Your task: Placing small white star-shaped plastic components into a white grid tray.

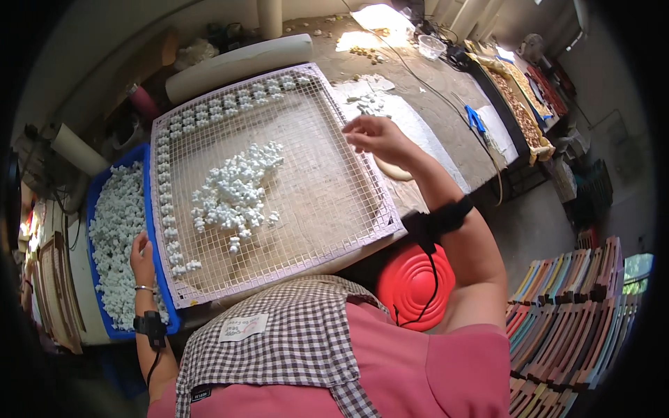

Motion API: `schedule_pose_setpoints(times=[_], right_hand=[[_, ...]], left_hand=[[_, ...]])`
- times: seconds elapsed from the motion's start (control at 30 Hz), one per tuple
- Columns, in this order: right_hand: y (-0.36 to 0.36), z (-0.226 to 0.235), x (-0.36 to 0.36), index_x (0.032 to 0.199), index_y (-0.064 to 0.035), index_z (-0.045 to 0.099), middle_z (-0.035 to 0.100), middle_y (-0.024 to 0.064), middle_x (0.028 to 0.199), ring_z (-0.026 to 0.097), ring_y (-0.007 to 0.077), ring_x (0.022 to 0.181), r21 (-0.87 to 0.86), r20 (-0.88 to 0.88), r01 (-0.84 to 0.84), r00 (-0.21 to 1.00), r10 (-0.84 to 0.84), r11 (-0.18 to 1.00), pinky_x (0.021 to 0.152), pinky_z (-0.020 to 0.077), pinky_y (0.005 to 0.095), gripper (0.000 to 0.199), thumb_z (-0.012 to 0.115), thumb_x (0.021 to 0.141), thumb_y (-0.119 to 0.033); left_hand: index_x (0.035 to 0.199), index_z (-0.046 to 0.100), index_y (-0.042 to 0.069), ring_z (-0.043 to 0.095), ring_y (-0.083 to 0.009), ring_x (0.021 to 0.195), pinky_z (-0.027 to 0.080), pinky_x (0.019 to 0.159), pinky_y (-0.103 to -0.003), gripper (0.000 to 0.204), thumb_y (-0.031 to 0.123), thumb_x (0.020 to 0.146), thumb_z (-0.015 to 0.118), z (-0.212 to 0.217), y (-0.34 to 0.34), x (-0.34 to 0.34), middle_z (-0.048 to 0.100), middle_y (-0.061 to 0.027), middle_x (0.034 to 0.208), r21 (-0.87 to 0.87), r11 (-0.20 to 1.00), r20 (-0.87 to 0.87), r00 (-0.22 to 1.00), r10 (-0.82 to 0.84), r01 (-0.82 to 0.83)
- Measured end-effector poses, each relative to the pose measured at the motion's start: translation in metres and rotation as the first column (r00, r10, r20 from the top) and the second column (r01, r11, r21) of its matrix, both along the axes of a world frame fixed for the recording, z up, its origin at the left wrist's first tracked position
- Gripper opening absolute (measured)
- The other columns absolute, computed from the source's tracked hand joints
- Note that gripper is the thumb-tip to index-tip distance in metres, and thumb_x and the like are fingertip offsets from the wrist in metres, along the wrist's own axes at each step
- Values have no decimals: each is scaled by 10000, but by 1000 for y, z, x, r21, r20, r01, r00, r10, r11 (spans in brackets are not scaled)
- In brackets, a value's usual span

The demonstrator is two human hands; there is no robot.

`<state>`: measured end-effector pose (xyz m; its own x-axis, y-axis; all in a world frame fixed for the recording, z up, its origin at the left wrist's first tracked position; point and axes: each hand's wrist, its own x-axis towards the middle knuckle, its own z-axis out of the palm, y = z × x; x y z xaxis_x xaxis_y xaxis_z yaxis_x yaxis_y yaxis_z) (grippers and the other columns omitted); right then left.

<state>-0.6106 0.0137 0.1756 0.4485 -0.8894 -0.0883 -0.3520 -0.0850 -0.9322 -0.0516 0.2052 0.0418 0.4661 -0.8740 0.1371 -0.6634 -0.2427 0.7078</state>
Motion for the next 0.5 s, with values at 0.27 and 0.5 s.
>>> schedule_pose_setpoints(times=[0.27,0.5], right_hand=[[-83,59,-2,1009,-55,621,636,67,838,603,114,687,-616,-448,9,819,-359,788,587,510,293,211,573,885,-218],[-72,80,5,852,-128,648,647,114,841,611,296,812,-593,-790,-384,451,-416,708,712,480,416,153,508,794,-148]], left_hand=[[1251,501,67,475,-206,1169,389,916,-335,346,180,924,487,-21,25,31,521,-82,1255,-20,997,-13,997,75,-75],[1283,467,55,445,-208,1195,347,970,-339,376,212,942,459,1,14,12,492,-86,1282,-9,999,67,997,-31,31]])
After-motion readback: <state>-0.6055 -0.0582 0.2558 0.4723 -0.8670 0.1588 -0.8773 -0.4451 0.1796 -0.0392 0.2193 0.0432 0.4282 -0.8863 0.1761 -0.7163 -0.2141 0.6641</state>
